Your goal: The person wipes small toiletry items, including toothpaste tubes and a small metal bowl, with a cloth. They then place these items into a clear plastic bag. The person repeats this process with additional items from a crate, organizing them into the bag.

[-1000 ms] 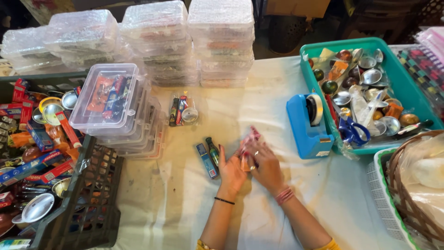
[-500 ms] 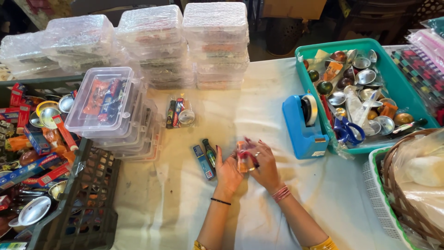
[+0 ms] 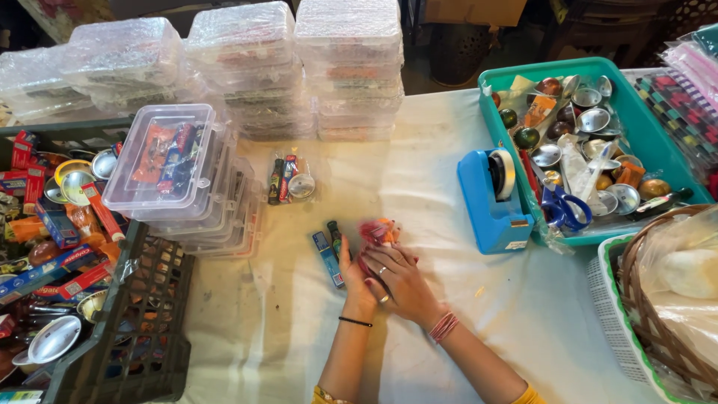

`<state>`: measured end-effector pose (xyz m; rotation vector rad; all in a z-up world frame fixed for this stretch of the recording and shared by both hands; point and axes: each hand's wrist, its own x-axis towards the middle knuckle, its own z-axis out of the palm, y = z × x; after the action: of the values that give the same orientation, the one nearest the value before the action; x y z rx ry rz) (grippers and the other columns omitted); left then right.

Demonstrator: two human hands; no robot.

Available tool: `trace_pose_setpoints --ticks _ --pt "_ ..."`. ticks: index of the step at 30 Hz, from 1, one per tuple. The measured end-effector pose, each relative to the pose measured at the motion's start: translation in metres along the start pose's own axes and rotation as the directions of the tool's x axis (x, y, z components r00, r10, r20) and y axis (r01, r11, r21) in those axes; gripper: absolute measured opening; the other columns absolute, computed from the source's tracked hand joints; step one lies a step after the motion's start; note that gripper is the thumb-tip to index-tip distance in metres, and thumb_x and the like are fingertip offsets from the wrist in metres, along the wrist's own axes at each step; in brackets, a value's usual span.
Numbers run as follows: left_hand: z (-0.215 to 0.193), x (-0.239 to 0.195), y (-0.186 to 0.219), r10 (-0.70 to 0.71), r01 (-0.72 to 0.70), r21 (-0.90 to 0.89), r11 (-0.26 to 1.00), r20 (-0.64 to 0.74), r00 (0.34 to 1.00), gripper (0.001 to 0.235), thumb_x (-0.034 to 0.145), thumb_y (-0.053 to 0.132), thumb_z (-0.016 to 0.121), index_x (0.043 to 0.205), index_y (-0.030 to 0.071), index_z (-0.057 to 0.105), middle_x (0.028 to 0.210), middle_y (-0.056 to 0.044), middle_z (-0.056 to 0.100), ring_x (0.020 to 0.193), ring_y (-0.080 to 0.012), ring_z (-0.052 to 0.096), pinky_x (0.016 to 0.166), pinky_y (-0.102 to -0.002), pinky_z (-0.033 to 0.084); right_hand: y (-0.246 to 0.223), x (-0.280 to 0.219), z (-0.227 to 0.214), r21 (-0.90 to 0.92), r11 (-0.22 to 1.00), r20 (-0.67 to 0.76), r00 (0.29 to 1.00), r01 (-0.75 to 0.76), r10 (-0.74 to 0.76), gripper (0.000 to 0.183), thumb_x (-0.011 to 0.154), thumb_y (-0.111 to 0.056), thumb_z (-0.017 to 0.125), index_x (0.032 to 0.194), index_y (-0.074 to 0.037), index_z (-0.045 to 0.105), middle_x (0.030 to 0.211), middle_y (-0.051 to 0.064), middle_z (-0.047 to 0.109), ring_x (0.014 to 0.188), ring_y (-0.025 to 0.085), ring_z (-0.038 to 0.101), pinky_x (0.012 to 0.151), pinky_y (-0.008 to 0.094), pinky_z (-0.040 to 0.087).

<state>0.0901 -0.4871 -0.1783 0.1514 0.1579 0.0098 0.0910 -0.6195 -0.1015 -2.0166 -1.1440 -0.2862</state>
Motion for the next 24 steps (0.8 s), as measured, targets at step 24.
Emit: trace_pose_setpoints --ticks 24 --pt "0.007 0.004 -0.002 -0.004 0.007 -0.056 0.998 0.062 0.998 0.072 0.098 0.061 0.047 0.136 0.000 0.054 0.143 -0.020 0.058 0.128 -0.0340 0.059 0.107 -0.044 0.048 0.042 -0.005 -0.009 -0.087 0.970 -0.521 0.840 -0.228 0.151 0.022 0.094 0.003 0.064 0.114 -0.005 0.063 0.108 0.015 0.062 0.099 0.029 0.063 0.085 0.040 0.053"
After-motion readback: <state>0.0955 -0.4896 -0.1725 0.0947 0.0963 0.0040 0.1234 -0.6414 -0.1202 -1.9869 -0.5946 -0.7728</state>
